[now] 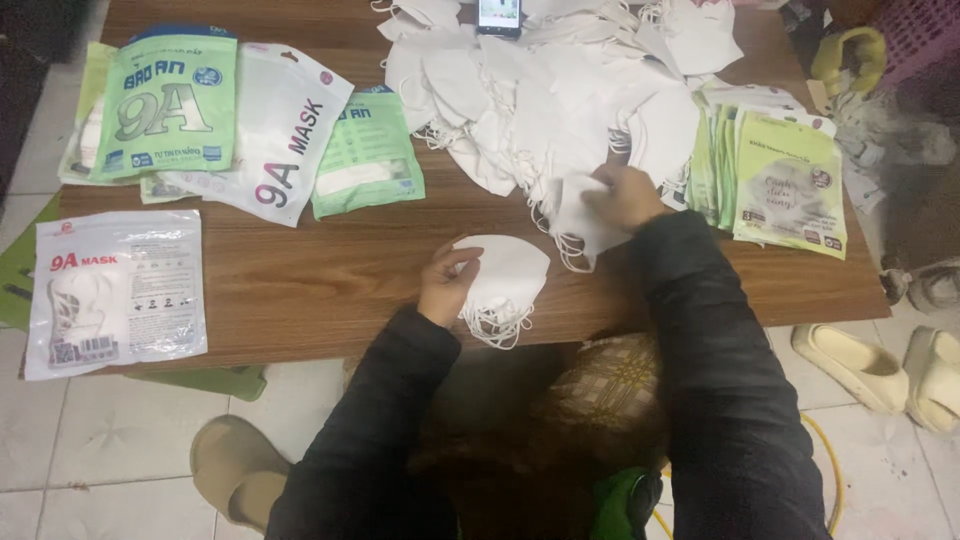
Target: Folding and stacking face masks for packaging
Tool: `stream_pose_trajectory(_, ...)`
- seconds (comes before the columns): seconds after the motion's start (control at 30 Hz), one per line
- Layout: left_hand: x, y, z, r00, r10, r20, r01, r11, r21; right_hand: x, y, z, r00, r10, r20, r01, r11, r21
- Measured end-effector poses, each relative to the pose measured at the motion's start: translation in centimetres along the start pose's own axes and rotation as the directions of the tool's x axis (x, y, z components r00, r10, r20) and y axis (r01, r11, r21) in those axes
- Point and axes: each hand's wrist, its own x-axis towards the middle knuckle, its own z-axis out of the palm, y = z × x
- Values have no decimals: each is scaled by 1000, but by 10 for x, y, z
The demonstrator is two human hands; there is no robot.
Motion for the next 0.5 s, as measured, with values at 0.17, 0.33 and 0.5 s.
stream_pose_trajectory(0.17, -1, 10, -3, 1000, -7, 3, 7, 1000, -13, -69, -96, -58, 986, -117, 118, 46, 875, 481)
stream_pose_trajectory(0.33, -1, 33, -1, 991, -131, -10, 131, 991, -18, -51, -93, -17, 876, -406, 261, 273, 863, 426)
stream_pose_trajectory(0.5, 2, 34, -4, 992, -125, -8, 126, 992, 23, -48, -96, 11, 808, -420, 414, -86, 610, 788)
